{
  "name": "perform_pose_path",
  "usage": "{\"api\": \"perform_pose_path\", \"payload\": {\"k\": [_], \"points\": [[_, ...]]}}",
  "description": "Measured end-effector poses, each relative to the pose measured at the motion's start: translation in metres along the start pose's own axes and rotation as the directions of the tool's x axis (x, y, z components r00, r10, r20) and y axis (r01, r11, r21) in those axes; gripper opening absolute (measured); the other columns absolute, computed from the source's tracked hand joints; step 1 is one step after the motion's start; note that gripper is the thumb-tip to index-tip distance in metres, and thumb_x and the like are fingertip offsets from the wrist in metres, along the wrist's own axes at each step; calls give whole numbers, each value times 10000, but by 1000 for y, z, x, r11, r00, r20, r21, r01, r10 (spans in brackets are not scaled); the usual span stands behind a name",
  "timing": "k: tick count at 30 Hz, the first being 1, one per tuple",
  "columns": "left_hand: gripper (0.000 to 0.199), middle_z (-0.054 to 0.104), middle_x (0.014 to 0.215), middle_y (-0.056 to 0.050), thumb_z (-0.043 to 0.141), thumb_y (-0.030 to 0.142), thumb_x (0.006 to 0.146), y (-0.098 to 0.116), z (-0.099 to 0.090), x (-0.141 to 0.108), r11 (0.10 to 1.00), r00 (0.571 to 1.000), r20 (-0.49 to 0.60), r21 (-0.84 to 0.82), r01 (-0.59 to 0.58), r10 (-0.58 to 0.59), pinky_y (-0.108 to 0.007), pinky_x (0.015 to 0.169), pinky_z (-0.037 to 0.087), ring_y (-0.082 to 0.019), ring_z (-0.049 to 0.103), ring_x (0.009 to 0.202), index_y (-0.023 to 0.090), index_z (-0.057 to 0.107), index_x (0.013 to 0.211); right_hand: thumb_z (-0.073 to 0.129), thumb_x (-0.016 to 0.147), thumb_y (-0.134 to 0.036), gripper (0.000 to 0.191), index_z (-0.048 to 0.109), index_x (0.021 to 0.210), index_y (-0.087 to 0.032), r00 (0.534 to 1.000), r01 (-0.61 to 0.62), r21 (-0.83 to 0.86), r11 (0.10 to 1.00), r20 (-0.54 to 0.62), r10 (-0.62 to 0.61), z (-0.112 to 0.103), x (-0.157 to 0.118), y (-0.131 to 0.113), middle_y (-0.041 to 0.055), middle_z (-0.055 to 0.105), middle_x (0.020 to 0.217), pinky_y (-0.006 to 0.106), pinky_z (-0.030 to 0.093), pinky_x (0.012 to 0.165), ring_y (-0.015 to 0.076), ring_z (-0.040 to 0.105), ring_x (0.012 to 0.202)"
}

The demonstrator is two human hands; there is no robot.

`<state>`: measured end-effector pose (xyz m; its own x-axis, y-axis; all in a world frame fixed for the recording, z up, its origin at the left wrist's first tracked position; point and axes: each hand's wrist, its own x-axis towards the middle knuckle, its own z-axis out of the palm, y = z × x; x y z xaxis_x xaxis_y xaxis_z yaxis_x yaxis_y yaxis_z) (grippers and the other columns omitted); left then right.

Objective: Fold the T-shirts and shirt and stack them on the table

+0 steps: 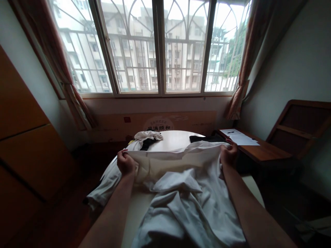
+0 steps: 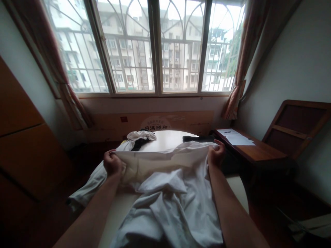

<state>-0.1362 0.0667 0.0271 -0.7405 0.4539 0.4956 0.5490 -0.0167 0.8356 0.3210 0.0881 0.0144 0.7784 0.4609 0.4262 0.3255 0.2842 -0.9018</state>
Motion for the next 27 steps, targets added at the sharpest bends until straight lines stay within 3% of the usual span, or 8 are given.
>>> {"api": "perform_pose_path", "payload": {"k": [2, 5, 9, 12, 17, 22, 25, 27], "points": [[259, 688, 1012, -94, 363, 166, 885, 1, -2, 3, 1000, 999, -40, -23, 14, -15, -350, 900, 491, -238, 637, 989, 196, 609, 959, 580, 654, -221, 477, 679, 1112, -134, 985, 62, -91, 994, -155, -75, -3, 9, 9, 55, 629, 873, 359, 489, 763, 201, 539, 728], [227, 686, 982, -86, 387, 210, 909, 0, -3, 6, 998, 997, -72, -59, 9, -13, -342, 871, 497, -234, 637, 956, 199, 612, 943, 542, 673, -205, 461, 665, 1111, -126, 971, 102, -135, 986, -203, -128, -4, 14, 22, 107, 668, 975, 377, 505, 797, 233, 594, 808], [256, 690, 989, -104, 391, 165, 888, 1, -4, 4, 999, 999, -9, 10, -35, 35, -361, 884, 493, -249, 639, 957, 184, 630, 979, 517, 712, -217, 414, 674, 1079, -110, 978, 158, -187, 970, -108, -180, 0, 10, 31, 154, 688, 1018, 406, 502, 877, 275, 630, 930], [292, 689, 1055, -131, 424, 141, 869, 7, -5, -7, 952, 966, 126, 186, -245, 224, -425, 963, 458, -289, 616, 1054, 174, 650, 1051, 507, 719, -213, 412, 705, 1069, -126, 982, 182, -319, 930, 18, -186, 1, 1, 28, 174, 688, 1049, 455, 473, 943, 309, 630, 1004], [433, 511, 1456, -173, 514, 96, 833, 24, 3, -44, 675, 754, 461, 366, -641, 468, -571, 1154, 240, -351, 395, 1387, 181, 619, 1244, 510, 740, -171, 491, 682, 1199, -191, 936, 349, -529, 774, 237, -260, 2, -16, 12, 175, 484, 1467, 633, 324, 1063, 401, 380, 1389], [521, 547, 1444, -125, 539, 97, 821, 30, 18, -77, 562, 354, 775, 0, -827, 523, -452, 1200, 247, -276, 432, 1387, 181, 578, 1334, 474, 750, -100, 502, 684, 1200, -174, 751, 610, -351, 710, 542, -377, 13, -24, 6, 136, 579, 1400, 567, 264, 1156, 332, 393, 1408], [404, 624, 1340, -109, 555, 114, 833, 28, 24, -84, 557, 251, 817, -102, -824, 519, -429, 1148, 334, -269, 542, 1264, 203, 655, 1214, 460, 770, -117, 481, 679, 1197, -157, 573, 649, -98, 755, 715, -400, 19, -26, 10, 120, 684, 1245, 429, 409, 1099, 253, 588, 1224], [318, 675, 1242, -93, 542, 118, 859, 26, 27, -85, 558, 227, 822, -128, -820, 523, -396, 1080, 399, -251, 595, 1167, 216, 691, 1122, 465, 775, -131, 482, 676, 1207, -158, 509, 634, -40, 772, 773, -378, 22, -27, 16, 111, 700, 1216, 390, 451, 1061, 231, 628, 1158]]}}
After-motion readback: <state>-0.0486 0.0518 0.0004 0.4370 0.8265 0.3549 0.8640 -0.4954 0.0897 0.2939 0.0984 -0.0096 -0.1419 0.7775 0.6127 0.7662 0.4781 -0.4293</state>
